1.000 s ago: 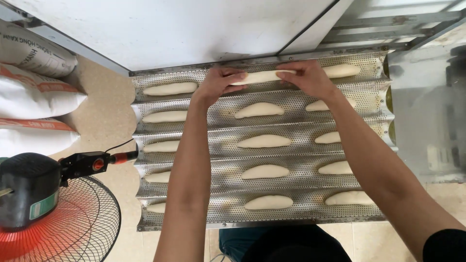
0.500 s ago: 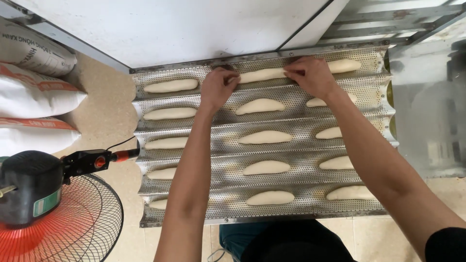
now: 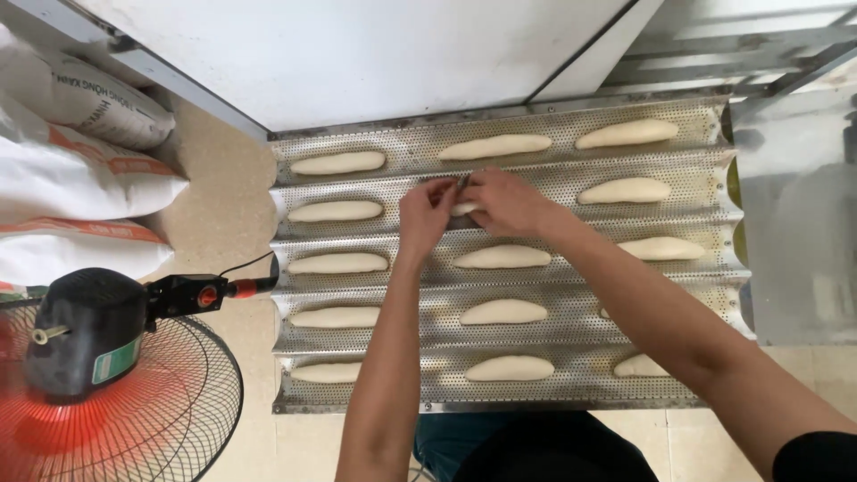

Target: Arranging shaped baguette dough onto metal baking trays.

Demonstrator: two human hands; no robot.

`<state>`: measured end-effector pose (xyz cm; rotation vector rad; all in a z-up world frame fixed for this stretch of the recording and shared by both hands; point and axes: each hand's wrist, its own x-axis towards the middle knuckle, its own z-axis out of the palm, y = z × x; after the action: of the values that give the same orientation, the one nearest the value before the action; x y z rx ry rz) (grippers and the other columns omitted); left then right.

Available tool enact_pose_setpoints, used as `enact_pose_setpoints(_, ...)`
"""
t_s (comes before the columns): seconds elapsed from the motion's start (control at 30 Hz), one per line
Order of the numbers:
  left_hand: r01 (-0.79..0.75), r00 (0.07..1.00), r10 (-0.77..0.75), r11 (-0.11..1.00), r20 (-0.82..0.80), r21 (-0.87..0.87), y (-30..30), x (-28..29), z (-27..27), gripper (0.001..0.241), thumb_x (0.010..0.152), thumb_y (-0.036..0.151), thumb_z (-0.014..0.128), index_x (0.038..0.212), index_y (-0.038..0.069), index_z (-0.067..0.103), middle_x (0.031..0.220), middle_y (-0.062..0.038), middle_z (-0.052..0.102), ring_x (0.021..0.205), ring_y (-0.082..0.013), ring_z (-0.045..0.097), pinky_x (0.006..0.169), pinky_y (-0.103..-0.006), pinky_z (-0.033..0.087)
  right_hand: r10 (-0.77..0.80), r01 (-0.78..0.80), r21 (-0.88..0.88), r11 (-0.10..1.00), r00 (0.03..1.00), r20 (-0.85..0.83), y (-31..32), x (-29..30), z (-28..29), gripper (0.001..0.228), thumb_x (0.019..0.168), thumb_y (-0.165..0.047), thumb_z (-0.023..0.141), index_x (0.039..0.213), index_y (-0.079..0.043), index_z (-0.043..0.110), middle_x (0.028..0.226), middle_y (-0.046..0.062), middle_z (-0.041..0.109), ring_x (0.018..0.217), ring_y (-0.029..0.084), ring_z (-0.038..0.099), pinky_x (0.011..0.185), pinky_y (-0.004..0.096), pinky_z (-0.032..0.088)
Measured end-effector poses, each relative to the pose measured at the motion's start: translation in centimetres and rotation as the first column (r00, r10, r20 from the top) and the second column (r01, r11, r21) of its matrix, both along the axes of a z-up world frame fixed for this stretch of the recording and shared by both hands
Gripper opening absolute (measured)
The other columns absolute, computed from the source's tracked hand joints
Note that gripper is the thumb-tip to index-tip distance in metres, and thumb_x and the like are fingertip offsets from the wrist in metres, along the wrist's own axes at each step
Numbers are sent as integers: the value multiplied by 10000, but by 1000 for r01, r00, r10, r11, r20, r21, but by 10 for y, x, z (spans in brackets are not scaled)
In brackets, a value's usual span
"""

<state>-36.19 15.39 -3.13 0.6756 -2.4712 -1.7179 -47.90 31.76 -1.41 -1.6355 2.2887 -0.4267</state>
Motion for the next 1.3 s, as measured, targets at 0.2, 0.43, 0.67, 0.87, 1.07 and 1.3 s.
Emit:
enact_pose_setpoints(0.2,43,991,-102,860,87,509,27,-5,60,647,1095,538,486,1352,-24,680,1304,-306,672,1219,-409,671,1029,-526,564,-204,231,-40,972,918,340,39,-3,60,525,899,-449,749,1355,-201,673,1314,163,661,1277,444,582,1083,538,473)
enact_pose_setpoints(0.43,87,996,-92,963,9,256,25,-22,7,494,808,310,924,1171,5,786,1116,-261,742,959,-356,774,904,-471,575,-326,372,-74,925,880,345,74,-5,7,490,939,-301,775,1386,-126,679,1257,149,697,1229,398,623,1044,482,504)
enact_pose_setpoints(0.67,52,991,38,762,-125,645,28,-17,18,578,843,257,939,1311,11,703,1307,-281,590,1157,-375,685,932,-435,664,-216,613,-202,764,537,816,71,19,41,434,981,-178,742,1401,-99,665,1240,149,689,1145,259,650,954,412,541)
enact_pose_setpoints(0.87,11,998,29,811,-59,585,9,-12,-2,481,813,280,967,1165,6,788,1221,-304,668,1126,-436,699,880,-452,688,-439,715,-51,697,482,758,81,11,35,289,966,-295,809,1228,-177,784,789,82,763,700,123,683,611,273,476)
enact_pose_setpoints(1.07,-11,1000,22,837,-13,546,-7,-3,-5,411,875,170,895,1189,-56,759,1232,-326,688,1089,-420,711,869,-445,676,-437,680,-64,731,538,720,93,6,32,281,944,-156,813,1191,-29,766,1039,254,729,933,364,734,745,412,612)
enact_pose_setpoints(1.3,3,998,12,964,58,-265,-11,5,-16,363,869,372,888,1102,101,823,965,-166,742,896,-377,765,689,-436,657,-589,652,-34,757,705,395,110,-6,15,269,993,-283,797,1206,-118,799,1090,150,730,996,364,717,837,424,584)
